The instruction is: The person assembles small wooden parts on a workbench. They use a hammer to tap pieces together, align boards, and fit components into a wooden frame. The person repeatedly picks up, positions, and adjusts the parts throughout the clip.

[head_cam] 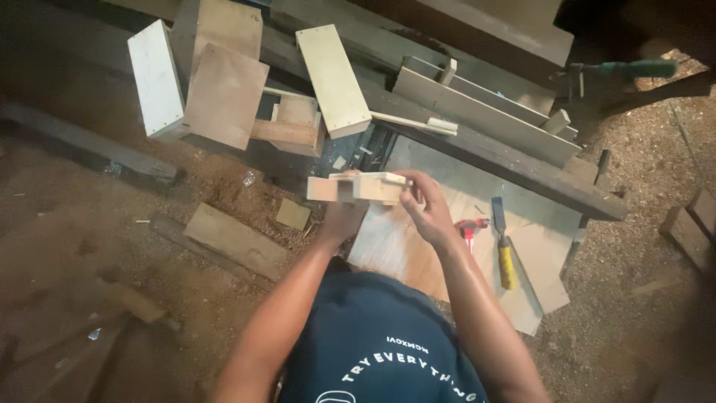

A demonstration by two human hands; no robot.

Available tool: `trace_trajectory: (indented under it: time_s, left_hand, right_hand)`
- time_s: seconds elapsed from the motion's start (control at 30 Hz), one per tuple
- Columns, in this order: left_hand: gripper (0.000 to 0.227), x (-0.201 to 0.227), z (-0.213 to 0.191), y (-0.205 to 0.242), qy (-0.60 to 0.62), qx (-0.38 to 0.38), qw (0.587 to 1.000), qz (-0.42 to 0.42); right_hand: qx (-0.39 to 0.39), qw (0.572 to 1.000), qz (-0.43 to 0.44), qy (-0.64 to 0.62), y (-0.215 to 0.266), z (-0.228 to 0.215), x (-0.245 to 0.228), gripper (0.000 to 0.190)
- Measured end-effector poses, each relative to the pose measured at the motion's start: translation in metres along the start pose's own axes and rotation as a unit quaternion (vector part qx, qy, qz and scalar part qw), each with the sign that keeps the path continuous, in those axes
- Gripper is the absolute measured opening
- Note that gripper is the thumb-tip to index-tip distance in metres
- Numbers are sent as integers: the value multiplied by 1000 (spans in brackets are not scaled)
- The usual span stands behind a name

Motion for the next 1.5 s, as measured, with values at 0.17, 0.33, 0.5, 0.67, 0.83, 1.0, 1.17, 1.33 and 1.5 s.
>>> trace_trajectory:
  time_s: [0.17,0.33,0.5,0.67,0.83,1.0,1.17,1.33,1.5]
  left_hand:
    - [34,-26,1,9,125,-14,982,-140]
    - [38,-33,-2,27,219,22,962,-164]
    - [19,-20,2,27,132,-22,978,-159]
    - [38,-17,-2,36,236,15,951,-199]
    - [39,-19,0,29,252,10,953,-167]
    - [41,-26,0,32,208,6,965,-161]
    - [43,-13,-11,27,147,1,985,-94]
    - [42,-23,-3,31,200,2,946,-256]
    - [36,-18,4,15,-63,-69,938,-334]
  right_hand:
    - [-30,990,127,-59,-25,18,43,36]
    - [125,935,-112,313,-86,-9,17,51]
    - [40,903,-8,427,-117,-7,49,34]
    - [115,878,-101,453,-113,-13,26,29]
    - [120,899,-106,408,-113,-32,12,20]
    - [80,924,-84,365,-109,-32,15,15]
    - [121,941,-108,298,-76,-54,26,43]
    - [155,968,-21,198,-21,-81,54,41]
    - [45,993,102,42,46,-41,77,59]
Point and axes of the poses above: each hand's wrist, its own y-axis away from the middle knuckle, its own z-axis out of the palm, x = y × z, the point moved 9 cm from there along -y, towards the middle knuckle, and after that the axes turned 2 degrees about z, right-handed, at the moved point
